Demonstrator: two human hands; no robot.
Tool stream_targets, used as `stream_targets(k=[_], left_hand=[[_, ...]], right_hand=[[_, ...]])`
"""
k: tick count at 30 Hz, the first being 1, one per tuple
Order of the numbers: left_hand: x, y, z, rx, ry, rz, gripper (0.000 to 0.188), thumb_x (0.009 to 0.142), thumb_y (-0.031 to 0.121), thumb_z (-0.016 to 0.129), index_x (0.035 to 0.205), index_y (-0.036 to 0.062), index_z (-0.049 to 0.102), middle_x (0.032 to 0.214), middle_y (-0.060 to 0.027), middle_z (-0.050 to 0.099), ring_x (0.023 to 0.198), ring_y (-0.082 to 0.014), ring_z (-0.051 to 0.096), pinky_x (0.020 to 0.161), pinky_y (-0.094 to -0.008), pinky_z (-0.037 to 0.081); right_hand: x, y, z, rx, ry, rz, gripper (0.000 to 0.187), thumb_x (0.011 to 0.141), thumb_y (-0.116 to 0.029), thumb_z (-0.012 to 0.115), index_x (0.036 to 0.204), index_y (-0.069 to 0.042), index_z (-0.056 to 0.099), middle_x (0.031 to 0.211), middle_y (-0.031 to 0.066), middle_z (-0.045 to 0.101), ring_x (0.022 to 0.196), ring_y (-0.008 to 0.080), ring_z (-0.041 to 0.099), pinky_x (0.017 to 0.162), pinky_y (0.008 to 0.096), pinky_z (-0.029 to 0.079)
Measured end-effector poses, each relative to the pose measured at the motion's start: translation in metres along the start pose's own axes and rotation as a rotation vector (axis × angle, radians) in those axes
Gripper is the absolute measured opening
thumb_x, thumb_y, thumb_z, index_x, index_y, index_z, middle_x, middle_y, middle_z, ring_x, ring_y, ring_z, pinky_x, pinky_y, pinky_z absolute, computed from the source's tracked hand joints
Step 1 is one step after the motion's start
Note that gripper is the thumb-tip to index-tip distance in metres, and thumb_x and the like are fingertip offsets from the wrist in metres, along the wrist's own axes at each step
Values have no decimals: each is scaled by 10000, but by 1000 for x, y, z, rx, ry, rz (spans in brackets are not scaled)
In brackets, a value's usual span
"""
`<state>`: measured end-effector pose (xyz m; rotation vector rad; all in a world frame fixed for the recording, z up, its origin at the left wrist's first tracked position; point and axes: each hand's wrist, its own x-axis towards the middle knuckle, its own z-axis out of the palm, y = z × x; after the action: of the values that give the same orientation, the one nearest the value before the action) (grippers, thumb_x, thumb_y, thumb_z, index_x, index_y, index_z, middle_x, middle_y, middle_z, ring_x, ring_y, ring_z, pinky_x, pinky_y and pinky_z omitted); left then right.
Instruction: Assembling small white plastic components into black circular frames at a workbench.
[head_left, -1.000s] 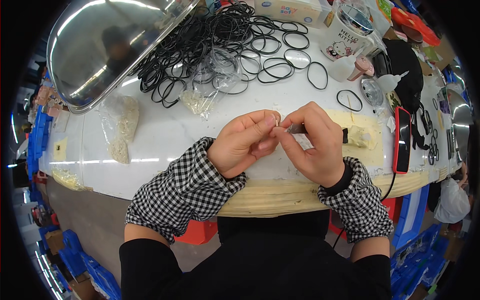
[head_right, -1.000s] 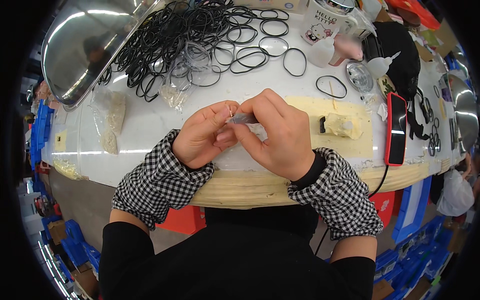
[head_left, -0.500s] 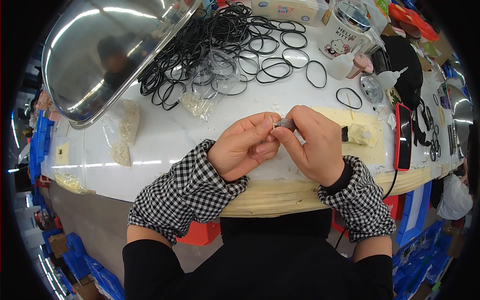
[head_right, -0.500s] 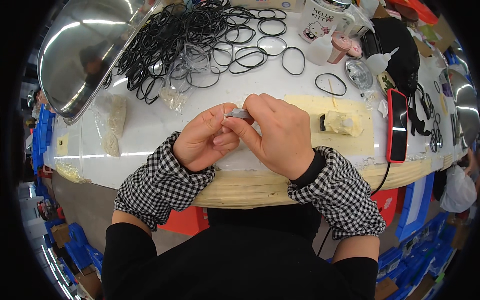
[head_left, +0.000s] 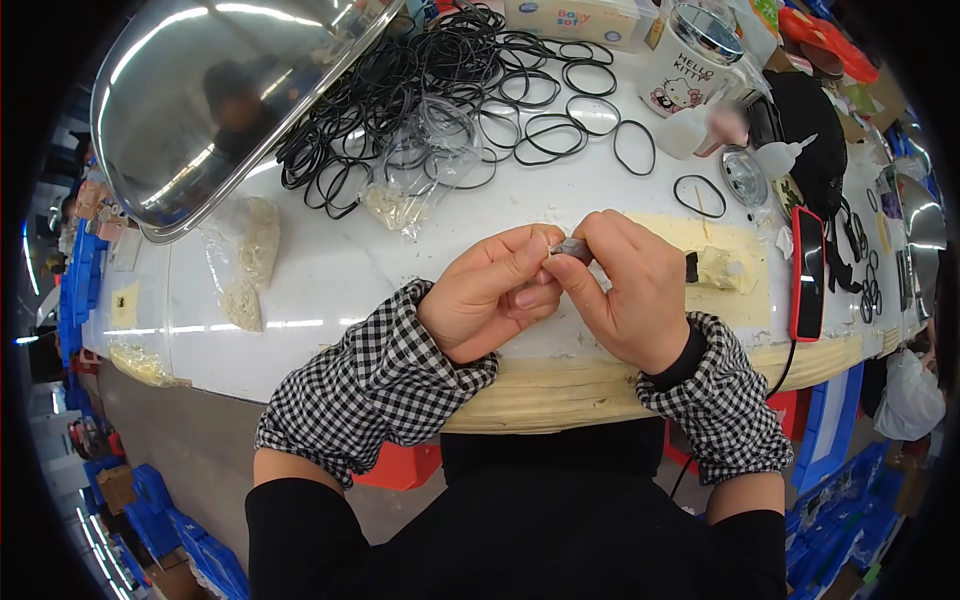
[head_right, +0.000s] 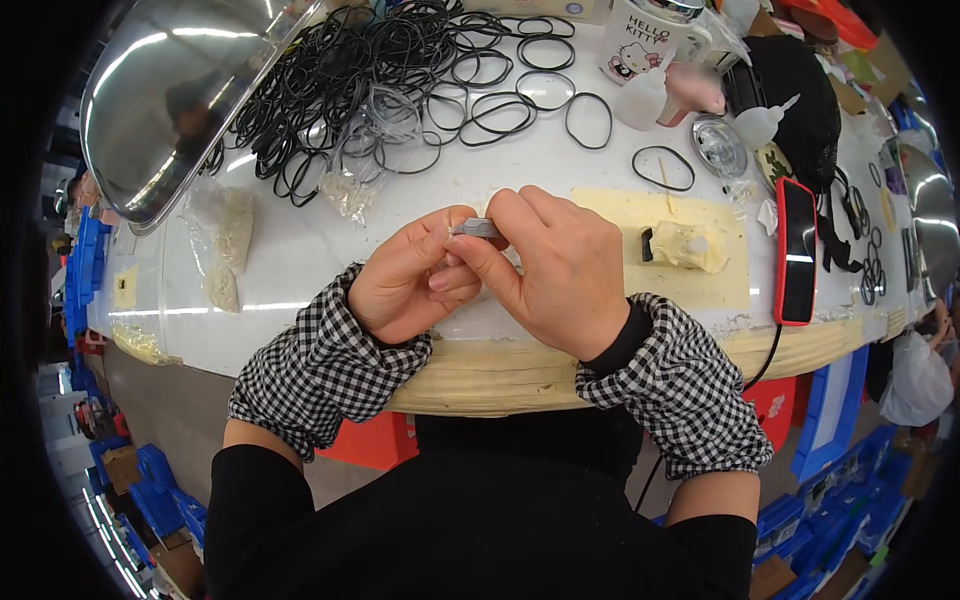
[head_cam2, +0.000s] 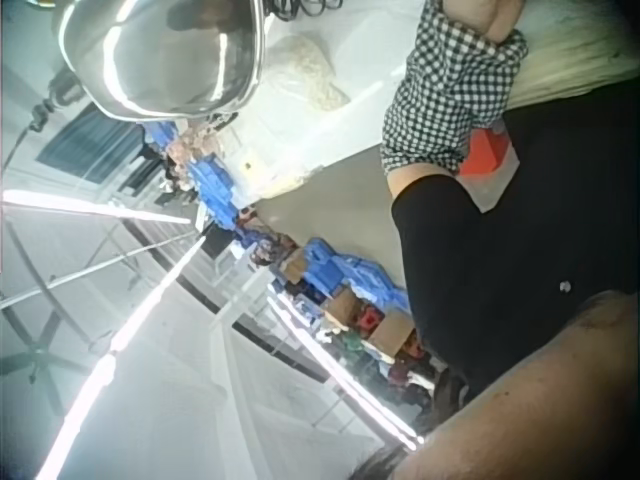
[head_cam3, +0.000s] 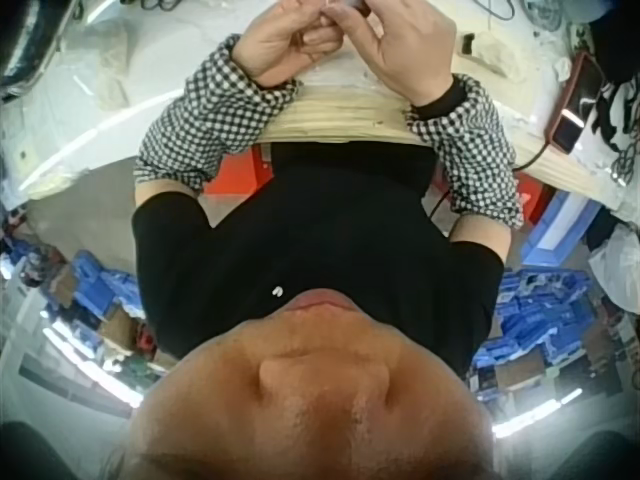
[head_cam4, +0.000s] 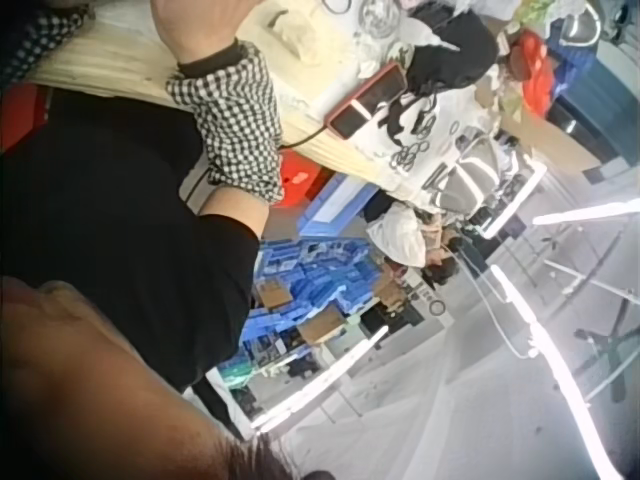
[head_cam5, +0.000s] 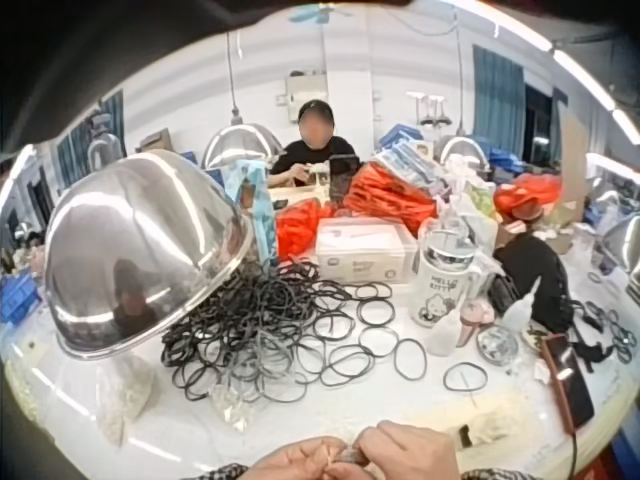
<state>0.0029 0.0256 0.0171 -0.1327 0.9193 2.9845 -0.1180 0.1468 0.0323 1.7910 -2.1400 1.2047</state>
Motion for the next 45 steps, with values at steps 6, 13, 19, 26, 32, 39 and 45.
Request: stream_targets(k=[6, 13, 19, 26, 32, 39, 45], left_hand=[[0, -1, 1, -8, -13, 9, 271, 965, 311, 417, 932, 44, 455, 823, 28, 426, 624, -36, 337, 591, -179, 321], [0, -2, -3, -25, -54, 19, 257, 969, 278, 416, 1000, 29, 472, 846, 21, 450, 630, -35, 342, 602, -177, 327], [0, -1, -2, -39, -50, 12, 247, 972, 254, 416, 1037, 25, 481, 905, -5, 495, 634, -32, 345, 615, -174, 336], [1, -1, -5, -5, -51, 10, 254, 969, 284, 416, 990, 39, 476, 974, -47, 523, 619, -35, 338, 612, -172, 337], [1, 1, -7, 94, 86, 69, 251, 968, 270, 428, 966, 31, 505, 838, 7, 493, 628, -39, 353, 594, -167, 334], [6, 13, -18, -75, 438, 254, 113, 874, 90, 568, 925, -11, 565, 991, -108, 595, 964, -158, 583, 804, -201, 501], [5, 20, -24, -192, 467, 282, 115, 840, 67, 599, 930, 6, 561, 942, -97, 577, 895, -160, 572, 782, -216, 503]], right_hand=[[0, -1, 0, -15, 6, 2, 273, 796, -291, 655, 742, -65, 511, 621, 46, 493, 521, 215, 517, 463, 310, 392], [0, -2, -1, 1, -26, 3, 268, 798, -284, 654, 736, -65, 514, 610, 42, 493, 512, 207, 514, 453, 306, 386], [0, -1, 0, 7, 2, -8, 259, 796, -278, 656, 737, -67, 517, 610, 41, 495, 511, 204, 515, 451, 304, 386], [0, -2, -2, -3, -27, 0, 264, 799, -281, 654, 730, -70, 512, 604, 39, 493, 501, 205, 511, 442, 302, 382], [2, 1, -5, 28, -28, 39, 257, 807, -264, 649, 729, -62, 511, 616, 45, 509, 506, 207, 520, 443, 299, 388], [2, 8, -12, 40, -186, 148, 165, 770, -173, 667, 792, -50, 559, 712, 61, 549, 586, 230, 565, 507, 321, 427], [-7, 8, -5, 36, -486, 96, 133, 753, -145, 653, 815, -54, 577, 743, 67, 553, 660, 262, 585, 565, 352, 451]])
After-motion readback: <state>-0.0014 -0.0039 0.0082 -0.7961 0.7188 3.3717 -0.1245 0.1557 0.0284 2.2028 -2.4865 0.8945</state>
